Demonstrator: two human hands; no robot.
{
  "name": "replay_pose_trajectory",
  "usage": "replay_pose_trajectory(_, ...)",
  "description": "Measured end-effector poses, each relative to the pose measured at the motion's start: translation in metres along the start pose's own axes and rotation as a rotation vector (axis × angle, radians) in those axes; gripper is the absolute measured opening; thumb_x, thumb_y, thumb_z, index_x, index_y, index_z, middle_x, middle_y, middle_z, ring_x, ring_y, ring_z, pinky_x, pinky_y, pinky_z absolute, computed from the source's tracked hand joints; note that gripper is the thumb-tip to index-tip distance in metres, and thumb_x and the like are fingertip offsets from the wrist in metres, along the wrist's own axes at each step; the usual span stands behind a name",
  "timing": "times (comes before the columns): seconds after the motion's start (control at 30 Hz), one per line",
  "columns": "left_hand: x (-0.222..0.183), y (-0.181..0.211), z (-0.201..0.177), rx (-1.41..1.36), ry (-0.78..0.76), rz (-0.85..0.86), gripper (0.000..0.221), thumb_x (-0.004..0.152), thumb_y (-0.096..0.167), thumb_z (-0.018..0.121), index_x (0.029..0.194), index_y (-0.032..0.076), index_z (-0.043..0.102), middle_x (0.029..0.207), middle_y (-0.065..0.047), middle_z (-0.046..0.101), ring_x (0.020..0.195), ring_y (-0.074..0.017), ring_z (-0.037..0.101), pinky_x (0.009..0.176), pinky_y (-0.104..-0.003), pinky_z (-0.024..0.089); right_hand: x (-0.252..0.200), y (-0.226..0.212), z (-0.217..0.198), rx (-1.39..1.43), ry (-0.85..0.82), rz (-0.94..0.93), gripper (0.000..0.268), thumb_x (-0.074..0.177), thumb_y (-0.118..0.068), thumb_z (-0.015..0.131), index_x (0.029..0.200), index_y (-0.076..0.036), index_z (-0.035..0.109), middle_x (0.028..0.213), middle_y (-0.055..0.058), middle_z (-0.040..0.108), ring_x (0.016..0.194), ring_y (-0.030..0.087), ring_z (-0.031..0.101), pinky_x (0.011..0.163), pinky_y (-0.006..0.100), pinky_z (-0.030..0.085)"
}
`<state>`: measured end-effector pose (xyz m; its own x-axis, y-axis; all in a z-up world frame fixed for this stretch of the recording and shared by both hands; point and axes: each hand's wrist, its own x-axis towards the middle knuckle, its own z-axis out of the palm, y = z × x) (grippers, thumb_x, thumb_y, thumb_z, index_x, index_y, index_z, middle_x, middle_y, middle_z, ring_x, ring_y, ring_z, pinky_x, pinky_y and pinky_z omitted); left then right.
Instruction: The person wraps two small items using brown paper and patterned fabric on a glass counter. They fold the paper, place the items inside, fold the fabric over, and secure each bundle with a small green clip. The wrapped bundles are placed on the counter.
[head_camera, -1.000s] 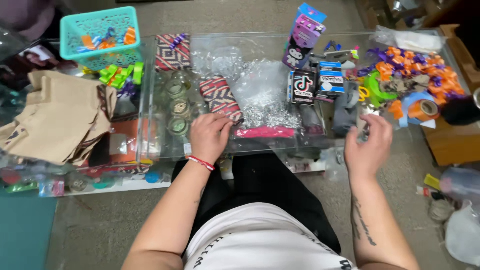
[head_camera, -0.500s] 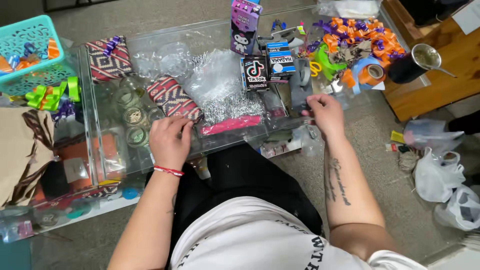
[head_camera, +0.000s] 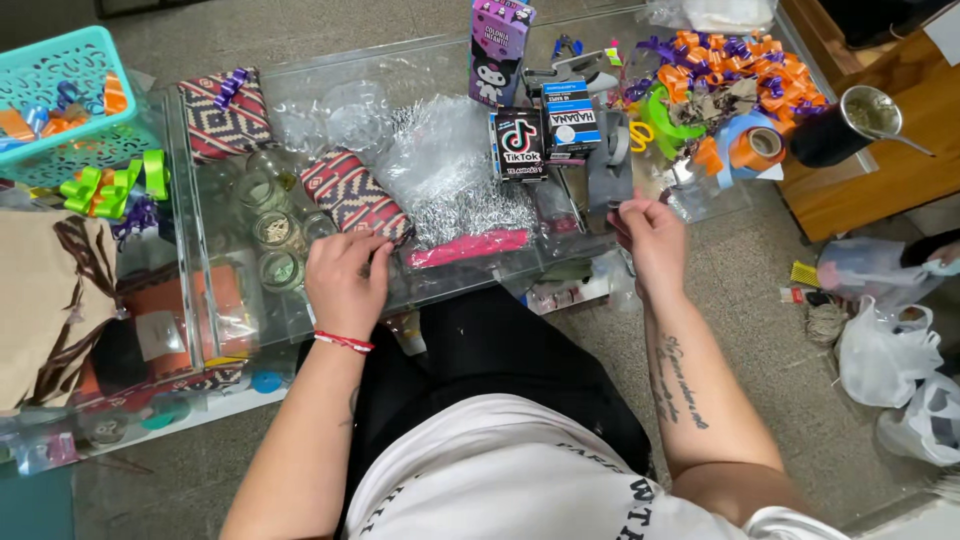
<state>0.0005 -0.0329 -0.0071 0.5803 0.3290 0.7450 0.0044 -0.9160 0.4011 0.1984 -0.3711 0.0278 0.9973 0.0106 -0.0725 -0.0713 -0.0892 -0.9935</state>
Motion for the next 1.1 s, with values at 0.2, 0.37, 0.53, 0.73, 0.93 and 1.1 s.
replay_pose_trajectory(0.2,0.000,0.001,-0.001,-0.007,0.002,-0.003,0.007,0.090,0.019,0.085,0.095,0.020,0.080,0.097,-0.001,0.074,0.092,-0.0270,0.069,0.083,-0.039,0.055,0.007,0.027,-0.003,-0.009,0.049,-0.068,0.011,0.092,-0.011,0.071,0.100,-0.005,0.075,0.145,0.012,0.060,0.100,0.010,0.066,0.088,0.027,0.061)
replay_pose_trajectory(0.37,0.001,0.002,-0.002,-0.006,-0.009,-0.018,0.006,0.091,0.020,0.084,0.095,0.020,0.080,0.097,0.000,0.074,0.093,-0.0262,0.068,0.084,-0.039,0.055,0.011,0.036,-0.004,-0.078,0.097,-0.124,0.010,0.089,-0.011,0.073,0.098,-0.009,0.078,0.128,0.007,0.071,0.086,0.005,0.064,0.076,0.024,0.061)
replay_pose_trajectory(0.53,0.001,0.003,-0.002,0.005,-0.007,-0.034,0.005,0.090,0.021,0.084,0.094,0.022,0.080,0.097,0.002,0.074,0.093,-0.0252,0.069,0.084,-0.038,0.055,0.011,0.034,0.000,-0.094,0.119,-0.155,0.008,0.091,-0.011,0.072,0.095,-0.009,0.078,0.104,0.003,0.075,0.076,0.003,0.062,0.070,0.019,0.058)
replay_pose_trajectory(0.73,0.001,0.004,-0.003,-0.003,-0.006,-0.029,0.005,0.091,0.019,0.084,0.093,0.019,0.080,0.097,0.000,0.075,0.093,-0.0262,0.069,0.084,-0.039,0.055,0.019,0.044,-0.003,-0.150,0.167,-0.210,0.006,0.088,-0.006,0.073,0.093,-0.007,0.076,0.107,0.010,0.076,0.077,0.006,0.067,0.067,0.023,0.059)
replay_pose_trajectory(0.93,0.003,0.007,-0.003,-0.005,-0.009,-0.036,0.004,0.090,0.018,0.083,0.092,0.019,0.079,0.096,0.000,0.074,0.091,-0.0268,0.069,0.082,-0.040,0.055,0.015,0.045,-0.004,-0.253,0.201,-0.236,0.006,0.084,-0.006,0.075,0.090,-0.009,0.076,0.109,0.011,0.077,0.083,0.012,0.074,0.069,0.031,0.060)
replay_pose_trajectory(1.1,0.003,0.006,-0.002,-0.035,-0.027,-0.057,0.002,0.091,0.020,0.081,0.091,0.021,0.079,0.094,0.001,0.074,0.092,-0.0255,0.069,0.081,-0.039,0.054,-0.008,0.044,0.004,-0.032,0.194,-0.530,0.007,0.092,0.008,0.063,0.095,0.003,0.061,0.127,0.020,0.059,0.084,0.011,0.059,0.062,0.024,0.056)
